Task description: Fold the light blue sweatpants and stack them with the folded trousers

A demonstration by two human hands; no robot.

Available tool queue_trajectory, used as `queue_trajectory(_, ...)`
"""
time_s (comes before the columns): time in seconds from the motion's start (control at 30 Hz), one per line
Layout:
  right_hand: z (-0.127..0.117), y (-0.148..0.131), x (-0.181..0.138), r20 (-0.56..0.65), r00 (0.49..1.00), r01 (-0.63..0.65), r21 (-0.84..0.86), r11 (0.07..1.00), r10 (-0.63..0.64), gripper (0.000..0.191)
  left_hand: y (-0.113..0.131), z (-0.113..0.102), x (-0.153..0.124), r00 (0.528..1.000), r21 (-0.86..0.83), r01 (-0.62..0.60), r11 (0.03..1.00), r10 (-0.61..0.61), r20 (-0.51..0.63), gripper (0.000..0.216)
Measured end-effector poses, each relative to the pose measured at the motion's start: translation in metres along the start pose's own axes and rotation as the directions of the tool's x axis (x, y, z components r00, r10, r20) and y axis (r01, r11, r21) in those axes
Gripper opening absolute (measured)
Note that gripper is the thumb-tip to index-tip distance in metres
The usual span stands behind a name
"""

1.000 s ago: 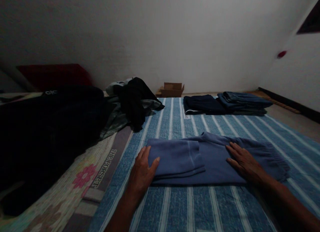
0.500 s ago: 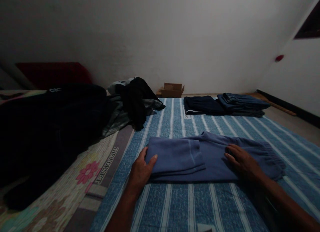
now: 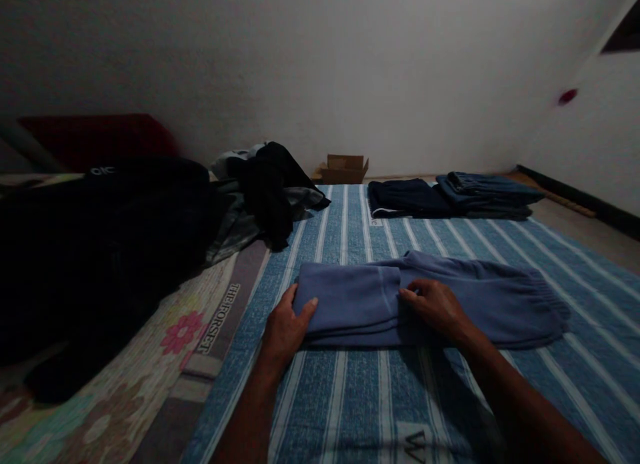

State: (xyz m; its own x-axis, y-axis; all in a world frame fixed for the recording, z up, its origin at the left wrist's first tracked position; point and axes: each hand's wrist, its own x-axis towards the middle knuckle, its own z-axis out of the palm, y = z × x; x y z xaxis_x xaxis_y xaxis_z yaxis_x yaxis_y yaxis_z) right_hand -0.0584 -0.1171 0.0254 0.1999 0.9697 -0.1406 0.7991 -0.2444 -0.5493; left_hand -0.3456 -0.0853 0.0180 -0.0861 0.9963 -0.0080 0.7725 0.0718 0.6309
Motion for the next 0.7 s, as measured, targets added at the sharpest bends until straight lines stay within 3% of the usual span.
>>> queue_trajectory(0.2, 0.001, -0.005, -0.004, 0.05, 0.998, -0.031, 0.099, 0.995, 0.026, 0.032, 0.001, 0.0, 0.0, 1.0, 0.03, 0.016, 0.999, -0.016, 0.001, 0.062)
queue_trajectory(0.5, 0.003, -0.01, -0.016, -0.06, 0.998, 0.022, 0.205, 0.978, -0.01, 0.026, 0.004, -0.002, -0.001, 1.0, 0.038, 0.022, 0.999, -0.022, 0.005, 0.063)
queue_trajectory(0.7, 0.004, -0.004, -0.023, -0.056, 0.998, 0.004, 0.327, 0.945, 0.015, 0.028, 0.003, -0.002, -0.001, 1.0, 0.0, -0.011, 1.0, 0.011, -0.002, 0.062)
